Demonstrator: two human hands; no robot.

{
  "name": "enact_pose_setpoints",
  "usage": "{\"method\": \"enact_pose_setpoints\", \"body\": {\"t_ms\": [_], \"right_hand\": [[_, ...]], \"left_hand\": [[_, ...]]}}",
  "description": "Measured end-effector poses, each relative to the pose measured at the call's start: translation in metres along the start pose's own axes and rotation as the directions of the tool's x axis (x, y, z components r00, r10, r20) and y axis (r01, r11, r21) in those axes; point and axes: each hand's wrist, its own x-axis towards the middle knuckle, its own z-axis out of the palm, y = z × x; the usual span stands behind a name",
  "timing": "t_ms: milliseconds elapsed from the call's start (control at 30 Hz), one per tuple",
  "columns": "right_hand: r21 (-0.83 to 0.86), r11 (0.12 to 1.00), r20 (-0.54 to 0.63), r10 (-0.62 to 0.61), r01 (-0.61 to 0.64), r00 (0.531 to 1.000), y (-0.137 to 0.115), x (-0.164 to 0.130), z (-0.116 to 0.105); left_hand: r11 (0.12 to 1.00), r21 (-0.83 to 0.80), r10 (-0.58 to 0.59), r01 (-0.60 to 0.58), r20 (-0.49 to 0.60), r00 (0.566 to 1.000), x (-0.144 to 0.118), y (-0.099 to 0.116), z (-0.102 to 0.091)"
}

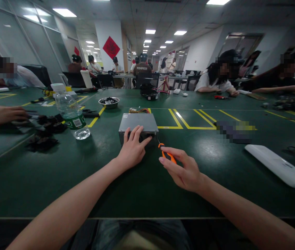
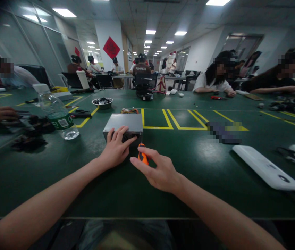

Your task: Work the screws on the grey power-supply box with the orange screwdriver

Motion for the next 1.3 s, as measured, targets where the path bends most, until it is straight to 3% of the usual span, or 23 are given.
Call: {"method": "enact_pose_setpoints", "body": {"t_ms": [200, 567, 733, 867, 1067, 1300], "right_hand": [[-0.068, 0.996, -0.059, 0.058, -0.062, 0.997, 0.0014, -0.0004, 0.0024], [0.037, 0.999, 0.084, -0.041, 0.038, 0.996, -0.0006, 0.0006, -0.0033], [-0.062, 0.998, 0.024, -0.023, 0.025, 0.999, -0.0009, 0.0008, -0.0033], [-0.028, 1.0, -0.06, 0.007, -0.009, 0.998, 0.0001, 0.0, -0.0005], [-0.11, 0.992, 0.02, -0.058, 0.06, 0.998, -0.0013, 0.0038, -0.0057], [-0.188, 0.981, 0.075, -0.027, 0.04, 0.997, -0.0038, -0.0008, -0.0022]], "left_hand": [[1.0, 0.006, 0.003, -0.003, 0.007, 1.0, -0.0001, 0.0004, -0.0016], [1.0, 0.007, -0.005, 0.005, 0.0, 1.0, -0.0004, 0.0003, 0.0002], [1.0, 0.012, 0.0, 0.0, 0.009, 1.0, -0.0003, 0.0004, -0.0014], [1.0, 0.021, 0.002, -0.002, 0.015, 1.0, -0.0005, 0.0004, -0.0018], [1.0, 0.012, 0.0, -0.001, 0.011, 1.0, -0.0009, 0.0007, -0.0011], [1.0, 0.008, -0.002, 0.002, 0.019, 1.0, -0.0006, 0.0007, -0.0016]]}}
